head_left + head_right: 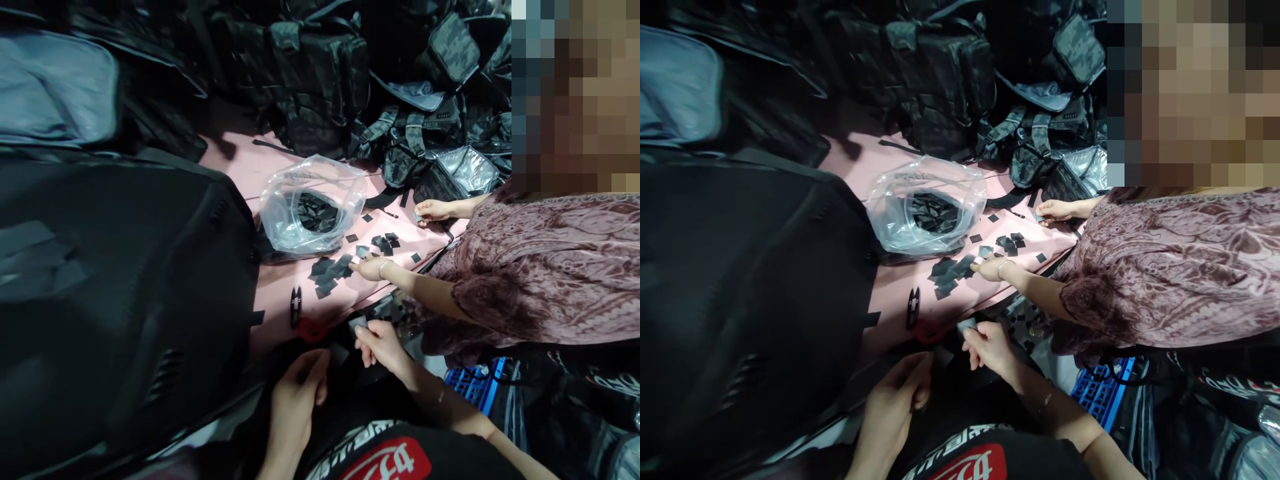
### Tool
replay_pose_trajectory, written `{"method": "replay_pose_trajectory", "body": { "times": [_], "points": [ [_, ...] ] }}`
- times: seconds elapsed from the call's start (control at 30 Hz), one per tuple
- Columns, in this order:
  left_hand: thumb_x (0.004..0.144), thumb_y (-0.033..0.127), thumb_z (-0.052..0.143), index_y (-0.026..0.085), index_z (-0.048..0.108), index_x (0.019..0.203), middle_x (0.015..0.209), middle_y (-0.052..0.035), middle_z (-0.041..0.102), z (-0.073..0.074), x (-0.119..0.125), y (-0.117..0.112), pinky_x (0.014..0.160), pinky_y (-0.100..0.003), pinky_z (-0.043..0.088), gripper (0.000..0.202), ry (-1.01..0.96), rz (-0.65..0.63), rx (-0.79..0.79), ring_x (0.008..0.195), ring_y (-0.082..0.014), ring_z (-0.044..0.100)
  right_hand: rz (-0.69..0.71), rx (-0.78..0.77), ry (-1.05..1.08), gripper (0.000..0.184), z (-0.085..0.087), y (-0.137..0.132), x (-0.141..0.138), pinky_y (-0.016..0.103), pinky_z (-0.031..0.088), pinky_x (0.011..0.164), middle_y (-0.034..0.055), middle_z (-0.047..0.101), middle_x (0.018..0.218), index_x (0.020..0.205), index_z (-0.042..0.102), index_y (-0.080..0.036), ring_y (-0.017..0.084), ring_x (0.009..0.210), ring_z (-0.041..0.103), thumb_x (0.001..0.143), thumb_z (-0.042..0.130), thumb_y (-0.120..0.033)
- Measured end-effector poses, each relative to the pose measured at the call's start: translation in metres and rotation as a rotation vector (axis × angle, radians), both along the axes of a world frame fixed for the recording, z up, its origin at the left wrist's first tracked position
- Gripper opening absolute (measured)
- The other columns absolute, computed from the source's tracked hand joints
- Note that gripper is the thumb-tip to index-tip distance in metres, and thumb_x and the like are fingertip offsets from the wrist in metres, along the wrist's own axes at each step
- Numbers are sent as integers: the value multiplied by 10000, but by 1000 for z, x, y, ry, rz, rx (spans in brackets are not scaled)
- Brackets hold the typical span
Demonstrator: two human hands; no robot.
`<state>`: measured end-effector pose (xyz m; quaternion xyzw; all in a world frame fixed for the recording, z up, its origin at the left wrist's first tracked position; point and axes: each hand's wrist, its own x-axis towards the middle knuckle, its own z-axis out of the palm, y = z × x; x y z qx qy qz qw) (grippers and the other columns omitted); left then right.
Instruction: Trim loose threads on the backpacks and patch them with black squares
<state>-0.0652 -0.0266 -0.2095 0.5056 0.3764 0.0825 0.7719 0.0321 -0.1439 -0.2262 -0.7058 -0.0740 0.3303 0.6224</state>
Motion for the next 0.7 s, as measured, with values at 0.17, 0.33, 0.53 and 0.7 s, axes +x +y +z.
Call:
{"method": "replay_pose_trajectory", "body": {
  "times": [0.17, 0.33, 0.53, 0.7],
  "points": [
    [601, 400, 709, 150, 592, 741, 470, 73, 414, 1, 1, 2, 333, -170, 217, 309, -34, 39, 36, 368, -45, 318, 49, 8, 90, 445, 6, 1, 2, 155, 347, 335, -15, 565, 507, 598, 483, -145, 78, 377, 530, 622, 621, -567],
    [567, 415, 717, 151, 649, 895, 548, 53, 478, 13, 8, 2, 330, -179, 193, 426, -28, -3, 84, 363, -34, 305, 79, 54, 95, 401, 12, 1, 1, 155, 374, 347, -17, 583, 525, 663, 489, -143, 81, 384, 540, 613, 660, -502],
    [579, 433, 688, 138, 669, 757, 447, 55, 440, 14, 14, 3, 348, -177, 225, 345, 52, -134, 184, 368, -50, 326, 138, 49, 87, 385, 13, -4, -2, 135, 342, 318, -29, 597, 520, 743, 454, -161, 93, 366, 546, 621, 672, -454],
    [537, 506, 688, 137, 634, 741, 421, 69, 403, 13, 15, 5, 352, -184, 226, 425, 67, -75, 115, 375, -62, 317, 305, -175, -26, 344, 0, -26, 15, 176, 405, 390, 14, 602, 554, 717, 499, -146, 105, 432, 570, 804, 425, -470]
  ]
}}
